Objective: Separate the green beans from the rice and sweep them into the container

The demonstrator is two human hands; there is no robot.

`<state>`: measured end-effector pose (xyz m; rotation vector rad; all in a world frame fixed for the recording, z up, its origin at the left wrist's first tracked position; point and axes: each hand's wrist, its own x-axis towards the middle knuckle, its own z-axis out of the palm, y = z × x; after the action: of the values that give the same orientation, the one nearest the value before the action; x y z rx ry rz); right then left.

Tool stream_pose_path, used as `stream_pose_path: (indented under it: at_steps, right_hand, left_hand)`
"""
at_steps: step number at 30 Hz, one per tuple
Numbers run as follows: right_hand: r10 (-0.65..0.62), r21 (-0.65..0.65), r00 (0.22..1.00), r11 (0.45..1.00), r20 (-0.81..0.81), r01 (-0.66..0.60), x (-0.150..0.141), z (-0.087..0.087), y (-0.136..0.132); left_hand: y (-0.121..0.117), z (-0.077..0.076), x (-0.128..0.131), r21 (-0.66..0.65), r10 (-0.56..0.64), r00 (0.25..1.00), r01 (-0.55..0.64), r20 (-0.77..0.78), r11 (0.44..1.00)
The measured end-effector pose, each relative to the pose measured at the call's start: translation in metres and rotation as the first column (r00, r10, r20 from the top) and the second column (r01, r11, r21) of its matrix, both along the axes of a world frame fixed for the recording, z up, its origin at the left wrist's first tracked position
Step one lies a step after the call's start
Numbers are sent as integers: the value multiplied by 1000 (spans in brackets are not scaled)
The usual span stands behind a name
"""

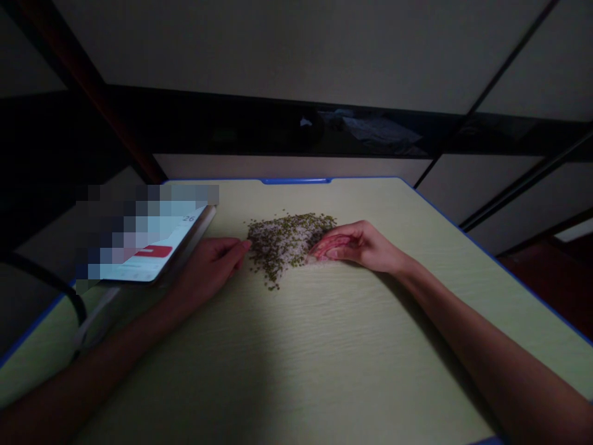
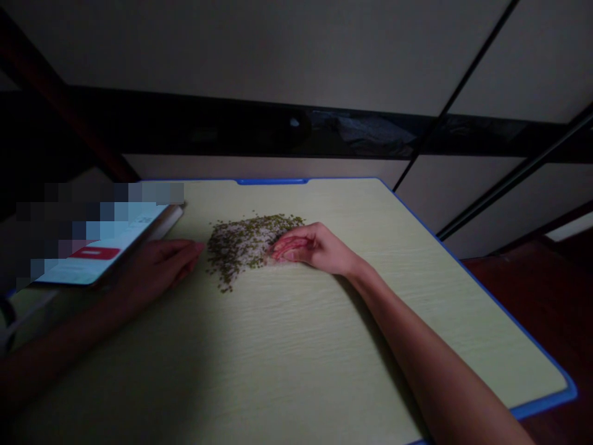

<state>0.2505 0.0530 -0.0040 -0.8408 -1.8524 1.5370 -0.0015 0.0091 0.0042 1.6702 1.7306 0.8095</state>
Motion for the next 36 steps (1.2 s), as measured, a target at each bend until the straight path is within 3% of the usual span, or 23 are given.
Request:
stream_pose_path:
  at_steps: [15,25,36]
  right_hand:
    - [-5,5,1000,1000,-23,5,-3,-1,-3]
    - [27,8,999,1000,-21,-26,-5,-2,-2]
    - [18,-10,999,1000,-47,-18,-14,-2,-8]
  left_hand:
    - [0,-4,-2,12,-16,1000,16,21,1000]
    - [-3,2,2,-26,6,1000,-6,6,1000]
    - [-1,-3,-2,20,3,1000,-3,-6,1000]
